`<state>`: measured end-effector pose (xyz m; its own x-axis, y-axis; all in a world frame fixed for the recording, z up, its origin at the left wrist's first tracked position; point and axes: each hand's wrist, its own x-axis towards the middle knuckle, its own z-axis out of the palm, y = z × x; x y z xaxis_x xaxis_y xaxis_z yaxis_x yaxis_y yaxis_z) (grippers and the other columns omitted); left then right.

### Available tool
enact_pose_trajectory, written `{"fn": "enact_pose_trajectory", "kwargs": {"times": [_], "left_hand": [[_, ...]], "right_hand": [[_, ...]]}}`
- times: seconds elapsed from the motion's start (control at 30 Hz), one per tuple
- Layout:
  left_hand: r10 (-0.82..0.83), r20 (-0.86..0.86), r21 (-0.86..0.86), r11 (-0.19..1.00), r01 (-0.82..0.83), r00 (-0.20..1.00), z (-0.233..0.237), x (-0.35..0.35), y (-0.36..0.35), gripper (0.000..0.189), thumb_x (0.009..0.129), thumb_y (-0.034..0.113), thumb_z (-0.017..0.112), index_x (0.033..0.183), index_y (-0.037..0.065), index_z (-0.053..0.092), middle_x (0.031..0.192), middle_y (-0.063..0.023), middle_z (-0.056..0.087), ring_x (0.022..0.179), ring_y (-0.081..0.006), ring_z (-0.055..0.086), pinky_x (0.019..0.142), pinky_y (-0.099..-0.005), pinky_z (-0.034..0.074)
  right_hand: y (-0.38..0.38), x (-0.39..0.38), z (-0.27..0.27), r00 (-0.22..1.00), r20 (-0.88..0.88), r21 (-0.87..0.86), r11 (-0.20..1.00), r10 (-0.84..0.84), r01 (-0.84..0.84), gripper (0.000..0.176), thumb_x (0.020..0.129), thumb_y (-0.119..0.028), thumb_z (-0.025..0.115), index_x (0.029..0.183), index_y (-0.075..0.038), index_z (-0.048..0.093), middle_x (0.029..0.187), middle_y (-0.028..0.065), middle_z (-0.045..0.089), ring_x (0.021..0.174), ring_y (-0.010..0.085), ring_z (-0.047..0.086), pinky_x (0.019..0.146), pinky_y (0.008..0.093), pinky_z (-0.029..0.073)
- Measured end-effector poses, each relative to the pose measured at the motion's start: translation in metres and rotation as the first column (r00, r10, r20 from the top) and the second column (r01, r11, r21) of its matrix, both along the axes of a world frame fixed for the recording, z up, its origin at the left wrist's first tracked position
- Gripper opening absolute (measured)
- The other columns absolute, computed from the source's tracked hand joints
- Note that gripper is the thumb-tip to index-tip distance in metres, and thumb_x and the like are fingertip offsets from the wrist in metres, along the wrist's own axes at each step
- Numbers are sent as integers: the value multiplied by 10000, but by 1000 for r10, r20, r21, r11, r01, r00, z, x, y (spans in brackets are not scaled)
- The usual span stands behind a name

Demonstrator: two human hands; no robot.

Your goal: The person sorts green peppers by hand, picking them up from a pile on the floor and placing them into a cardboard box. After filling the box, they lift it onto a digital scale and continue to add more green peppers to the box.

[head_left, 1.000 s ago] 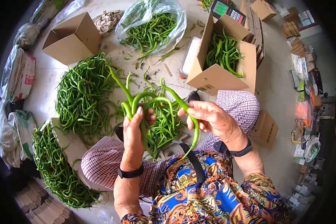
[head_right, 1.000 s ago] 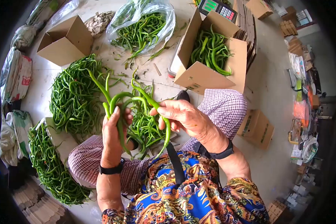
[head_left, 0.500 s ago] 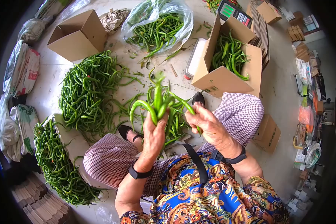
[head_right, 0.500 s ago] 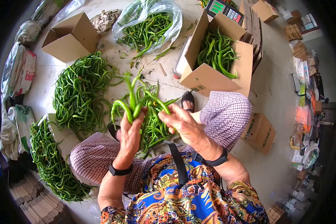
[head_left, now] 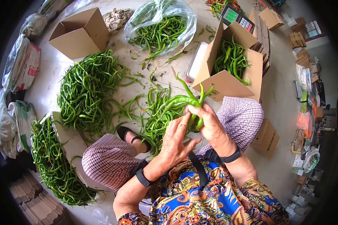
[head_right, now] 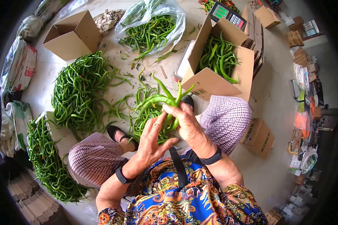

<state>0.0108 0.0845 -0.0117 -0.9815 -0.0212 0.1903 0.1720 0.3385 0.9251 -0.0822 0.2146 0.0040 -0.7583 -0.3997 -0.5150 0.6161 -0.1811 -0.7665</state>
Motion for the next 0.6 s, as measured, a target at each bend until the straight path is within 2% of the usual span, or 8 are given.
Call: {"fn": "enact_pose_trajectory", "kwargs": {"times": [0.07, 0.1, 0.13, 0.2, 0.27, 0.33, 0.43, 0.6], "left_hand": [[-4, 121, 266, 963, -29, 993, 4, 0, -4, 601, 826, 188, 711, 1338, -11, 467, 1202, -197, 545, 1083, -303, 560, 945, -382, 443], [27, 173, 413, 905, -97, 984, 0, -3, -4, 432, 897, 190, 641, 1266, -10, 538, 1117, -155, 602, 1031, -234, 587, 924, -340, 456], [-8, 364, 599, 768, -227, 931, -1, -2, -5, 349, 924, 179, 607, 1200, -30, 568, 1033, -97, 631, 969, -189, 592, 901, -313, 459], [-32, 512, 581, 749, -319, 858, 4, -5, -20, 328, 951, 222, 576, 1179, -14, 572, 1003, -57, 643, 931, -130, 591, 855, -265, 459], [73, 508, 658, 610, -441, 858, -8, -4, -20, 260, 947, 192, 565, 1113, -6, 590, 926, -44, 639, 873, -116, 590, 821, -262, 474], [205, 468, 603, 637, -480, 860, -5, -6, -24, 225, 941, 166, 568, 1083, -6, 594, 900, -37, 625, 840, -115, 577, 796, -255, 465], [263, 408, 606, 639, -475, 874, -9, -9, -33, 177, 930, 125, 576, 1055, 1, 598, 890, -18, 605, 804, -93, 536, 761, -244, 439], [370, 410, 627, 550, -552, 834, -1, -13, -43, 163, 918, 89, 586, 1072, 42, 611, 941, -4, 615, 871, -83, 561, 789, -234, 443]], "right_hand": [[3, -4, 1, 998, 28, -15, 998, -56, 56, 257, 888, -198, 627, 1086, -35, 613, 936, 27, 633, 889, 125, 588, 825, 279, 459], [7, -5, 0, 997, 60, -39, 998, -40, 43, 240, 891, -190, 620, 1075, -36, 614, 936, 32, 638, 887, 129, 593, 820, 279, 464], [10, -5, 1, 995, 94, -64, 998, -23, 29, 223, 895, -183, 614, 1064, -38, 614, 937, 38, 643, 885, 133, 598, 816, 279, 469], [13, -5, 6, 997, 74, 5, 1000, -20, 19, 201, 908, -169, 589, 1056, -35, 610, 944, 49, 647, 871, 144, 616, 802, 285, 495], [14, -5, 10, 997, 77, 37, 999, -26, 24, 223, 913, -173, 574, 1080, -27, 599, 937, 54, 647, 856, 145, 628, 791, 289, 517], [18, -7, 5, 998, 67, 17, 1000, -3, 2, 260, 917, -177, 561, 1121, -18, 583, 971, 71, 658, 860, 157, 636, 800, 305, 527], [23, -10, 2, 986, 164, -204, 979, 40, -6, 333, 926, -161, 534, 1216, 1, 546, 1053, 120, 663, 892, 193, 644, 840, 336, 530], [20, -12, 1, 969, 235, -328, 945, 79, 3, 412, 932, -172, 531, 1301, 4, 486, 1101, 142, 648, 959, 215, 646, 891, 358, 522]]}}
